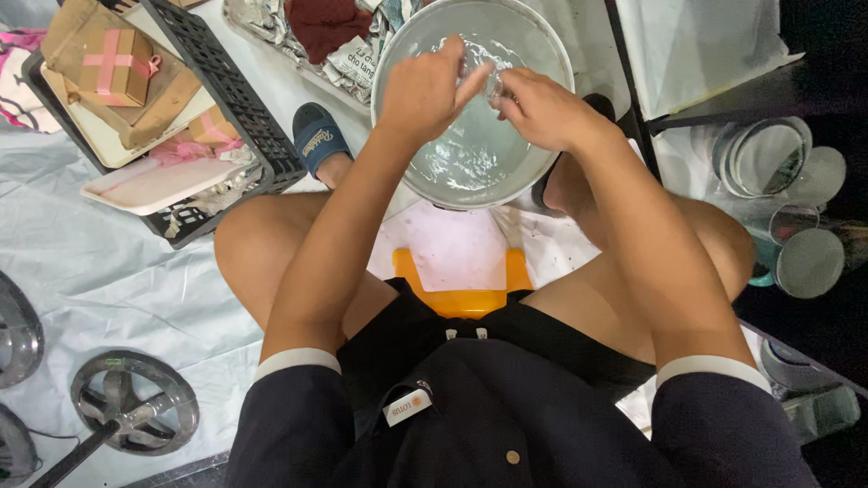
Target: The person washes various glassware and a ceramic bowl in a white bucket of water. They scrub each item by hand, rinse it, and place it on a nearby shelf. The sequence includes multiple glasses and one bowl.
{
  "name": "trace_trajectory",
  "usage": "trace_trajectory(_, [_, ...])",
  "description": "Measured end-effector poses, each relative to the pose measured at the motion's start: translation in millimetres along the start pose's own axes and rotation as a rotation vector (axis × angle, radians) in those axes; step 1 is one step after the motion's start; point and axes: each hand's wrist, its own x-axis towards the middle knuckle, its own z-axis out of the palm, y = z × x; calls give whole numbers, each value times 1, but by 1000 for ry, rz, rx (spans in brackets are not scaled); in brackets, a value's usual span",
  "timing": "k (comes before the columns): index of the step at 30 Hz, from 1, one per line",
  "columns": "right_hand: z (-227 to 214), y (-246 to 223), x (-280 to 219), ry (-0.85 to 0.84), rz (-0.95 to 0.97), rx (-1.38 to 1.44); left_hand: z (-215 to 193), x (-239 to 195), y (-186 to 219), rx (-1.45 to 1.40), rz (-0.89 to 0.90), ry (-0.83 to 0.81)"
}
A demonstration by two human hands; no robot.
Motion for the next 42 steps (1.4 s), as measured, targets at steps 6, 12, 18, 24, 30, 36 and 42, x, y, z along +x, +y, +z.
trace_trajectory(6, [10, -4, 4, 10, 20, -167, 26, 3, -15, -223, -246, -86])
trace_trajectory(12, [24, 8, 17, -101, 188, 253, 32, -7, 10, -237, -88, -287])
trace_trajectory(18, [53, 34, 34, -42, 263, -76, -1, -20, 16, 30, -5, -48])
trace_trajectory(24, [92, 67, 56, -360, 706, -308, -4, -11, 18, 297, 45, -109])
trace_trajectory(30, [127, 104, 58, -503, 686, -529, 5, -20, 17, 219, 49, -148])
trace_trajectory(36, [171, 129, 40, -366, 571, -651, -4, -28, 6, 210, 48, -79])
trace_trajectory(42, [180, 132, 44, -398, 665, -381, -5, -27, -4, 256, 33, -41])
